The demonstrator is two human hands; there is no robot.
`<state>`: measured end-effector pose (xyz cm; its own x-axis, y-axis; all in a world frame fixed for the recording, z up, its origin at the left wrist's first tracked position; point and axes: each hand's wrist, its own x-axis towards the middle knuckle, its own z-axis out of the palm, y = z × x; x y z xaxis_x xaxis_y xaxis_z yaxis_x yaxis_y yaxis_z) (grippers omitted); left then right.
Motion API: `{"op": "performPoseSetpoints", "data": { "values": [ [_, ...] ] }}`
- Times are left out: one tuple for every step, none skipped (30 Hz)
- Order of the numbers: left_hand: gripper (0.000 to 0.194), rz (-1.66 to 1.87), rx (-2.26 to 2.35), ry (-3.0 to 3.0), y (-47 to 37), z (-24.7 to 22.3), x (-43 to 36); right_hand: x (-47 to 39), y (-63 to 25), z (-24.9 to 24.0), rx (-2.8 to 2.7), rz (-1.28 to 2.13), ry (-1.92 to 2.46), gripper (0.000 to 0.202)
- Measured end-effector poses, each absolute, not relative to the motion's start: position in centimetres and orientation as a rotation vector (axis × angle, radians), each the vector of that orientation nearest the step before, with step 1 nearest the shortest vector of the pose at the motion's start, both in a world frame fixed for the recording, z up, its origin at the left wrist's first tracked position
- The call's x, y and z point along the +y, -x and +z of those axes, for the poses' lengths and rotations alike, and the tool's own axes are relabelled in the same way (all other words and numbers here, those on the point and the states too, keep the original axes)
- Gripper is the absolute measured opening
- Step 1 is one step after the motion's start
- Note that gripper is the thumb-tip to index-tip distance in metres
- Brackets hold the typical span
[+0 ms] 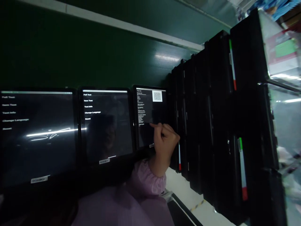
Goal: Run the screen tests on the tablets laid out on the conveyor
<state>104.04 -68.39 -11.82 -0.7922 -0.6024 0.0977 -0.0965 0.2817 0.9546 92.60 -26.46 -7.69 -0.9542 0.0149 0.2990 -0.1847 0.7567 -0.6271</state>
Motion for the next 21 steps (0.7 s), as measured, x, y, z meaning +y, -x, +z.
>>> {"op": "performPoseSetpoints", "data": {
  "values": [
    [0.070,-1.531,-2.102,-0.641,-104.0,-11.8,-68.4,-26.5,-92.4,-7.8,-2.616,0.981,-0.096,0.038],
    [0.070,-1.533,-2.079,-0.648,-103.8,-11.8,-68.4,-26.5,-92.0,-7.8,-2.576,0.963,-0.089,0.038],
    [0.069,-1.537,-2.050,-0.651,-103.6,-11.7,-68.4,-26.6,-91.5,-7.8,-2.552,0.935,-0.106,0.037],
    [0.068,-1.545,-2.023,-0.664,-103.3,-11.6,-68.3,-26.8,-91.0,-7.8,-2.544,0.890,-0.144,0.035],
    [0.068,-1.564,-2.002,-0.676,-103.0,-11.4,-68.3,-27.0,-90.4,-7.7,-2.550,0.836,-0.198,0.033],
    [0.066,-1.584,-1.984,-0.685,-102.6,-11.2,-68.2,-27.3,-89.8,-7.8,-2.565,0.781,-0.253,0.033],
    [0.065,-1.613,-1.962,-0.693,-102.2,-10.9,-68.1,-27.5,-89.2,-7.8,-2.585,0.734,-0.304,0.035],
    [0.063,-1.649,-1.939,-0.701,-101.8,-10.6,-68.1,-27.8,-88.6,-7.9,-2.608,0.704,-0.345,0.037],
    [0.061,-1.679,-1.916,-0.713,-101.4,-10.2,-68.0,-28.1,-88.1,-8.1,-2.635,0.690,-0.375,0.040],
    [0.057,-1.696,-1.882,-0.731,-101.0,-10.0,-68.0,-28.3,-87.8,-8.3,-2.659,0.687,-0.396,0.043],
    [0.054,-1.702,-1.843,-0.755,-100.7,-9.8,-68.0,-28.6,-87.5,-8.5,-2.678,0.690,-0.407,0.044],
    [0.052,-1.708,-1.813,-0.788,-100.5,-9.6,-68.0,-28.8,-87.2,-8.7,-2.692,0.696,-0.413,0.045],
    [0.051,-1.715,-1.794,-0.813,-100.3,-9.6,-68.1,-28.9,-87.1,-9.0,-2.702,0.704,-0.419,0.045],
    [0.050,-1.719,-1.782,-0.827,-100.3,-9.6,-68.2,-29.0,-86.9,-9.2,-2.714,0.708,-0.426,0.046],
    [0.049,-1.727,-1.769,-0.827,-100.3,-9.7,-68.3,-29.1,-86.8,-9.5,-2.728,0.708,-0.437,0.047],
    [0.049,-1.736,-1.760,-0.817,-100.3,-9.9,-68.4,-29.1,-86.8,-9.6,-2.742,0.702,-0.446,0.047],
    [0.049,-1.745,-1.754,-0.803,-100.4,-10.1,-68.4,-29.2,-86.8,-9.7,-2.752,0.692,-0.453,0.048],
    [0.049,-1.756,-1.746,-0.790,-100.5,-10.2,-68.5,-29.4,-86.9,-9.6,-2.753,0.680,-0.461,0.048],
    [0.048,-1.766,-1.733,-0.783,-100.6,-10.4,-68.6,-29.6,-87.1,-9.4,-2.741,0.669,-0.469,0.047],
    [0.048,-1.778,-1.721,-0.779,-100.8,-10.5,-68.6,-30.1,-87.4,-9.1,-2.718,0.661,-0.488,0.046],
    [0.048,-1.789,-1.718,-0.777,-100.8,-10.7,-68.6,-30.8,-87.8,-8.7,-2.692,0.661,-0.525,0.044]
  ]
}}
